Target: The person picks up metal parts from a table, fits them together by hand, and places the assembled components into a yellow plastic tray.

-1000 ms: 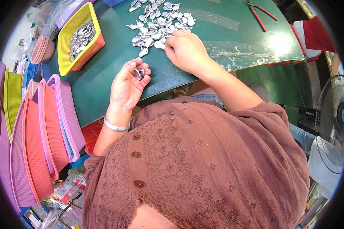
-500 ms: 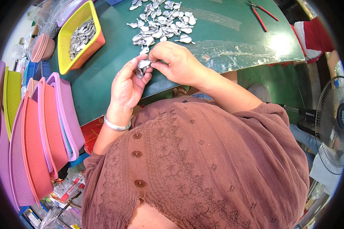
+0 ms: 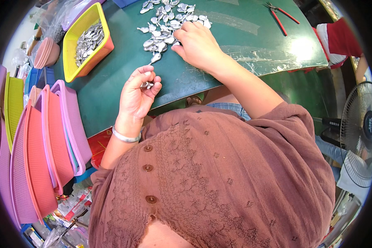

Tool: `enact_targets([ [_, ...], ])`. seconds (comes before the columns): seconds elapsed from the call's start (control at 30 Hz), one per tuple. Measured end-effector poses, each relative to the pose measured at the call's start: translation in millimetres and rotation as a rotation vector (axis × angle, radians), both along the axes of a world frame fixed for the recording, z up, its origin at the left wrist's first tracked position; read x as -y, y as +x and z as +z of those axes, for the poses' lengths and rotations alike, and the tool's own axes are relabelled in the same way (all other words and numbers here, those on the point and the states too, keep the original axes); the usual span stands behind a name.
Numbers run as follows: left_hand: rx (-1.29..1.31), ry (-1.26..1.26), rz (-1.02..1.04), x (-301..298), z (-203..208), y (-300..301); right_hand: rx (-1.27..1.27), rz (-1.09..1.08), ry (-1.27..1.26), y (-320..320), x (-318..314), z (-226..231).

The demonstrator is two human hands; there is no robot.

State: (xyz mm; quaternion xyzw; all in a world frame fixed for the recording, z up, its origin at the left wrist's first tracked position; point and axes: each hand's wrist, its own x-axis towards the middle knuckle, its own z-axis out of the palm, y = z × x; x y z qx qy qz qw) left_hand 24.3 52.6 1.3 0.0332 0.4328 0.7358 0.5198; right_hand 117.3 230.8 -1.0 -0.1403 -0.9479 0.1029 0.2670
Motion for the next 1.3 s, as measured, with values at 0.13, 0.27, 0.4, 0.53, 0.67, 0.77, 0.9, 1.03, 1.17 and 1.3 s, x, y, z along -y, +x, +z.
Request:
enact_targets([
  [0.13,0.052,0.003,0.004,-1,6,2,-0.019,0.007,0.074,-9,-2,-2],
  [0.27,0.075,0.040,-0.029,0,2,-2,0.007,0.012,0.073,-13,-8,-5],
  [0.4,0.073,0.034,-0.020,0,1,-2,-0.044,0.027,0.077,-12,-10,-7],
  [0.53,0.063,0.029,-0.036,0,0,-1,-0.045,0.027,0.077,-13,-1,0],
  [0.67,0.053,0.019,-0.046,-1,2,-1,-0.034,0.057,0.044,-16,-12,-5],
  [0.77,0.010,0.000,-0.045,0,5,0,-0.017,0.063,-0.294,-16,-14,-2],
  [0.9,-0.024,0.011,-0.046,-4,8,2,0.066,0.096,-1.097,-9,-4,15],
  [1.03,-0.036,0.048,-0.012,-8,11,5,0.051,0.219,-1.352,-4,9,19],
  [1.17,-0.042,0.047,0.006,-9,9,4,0.152,0.246,-1.309,-2,12,26],
  [1.3,-0.035,0.037,0.008,-5,6,2,0.131,0.167,-0.860,-8,5,16],
])
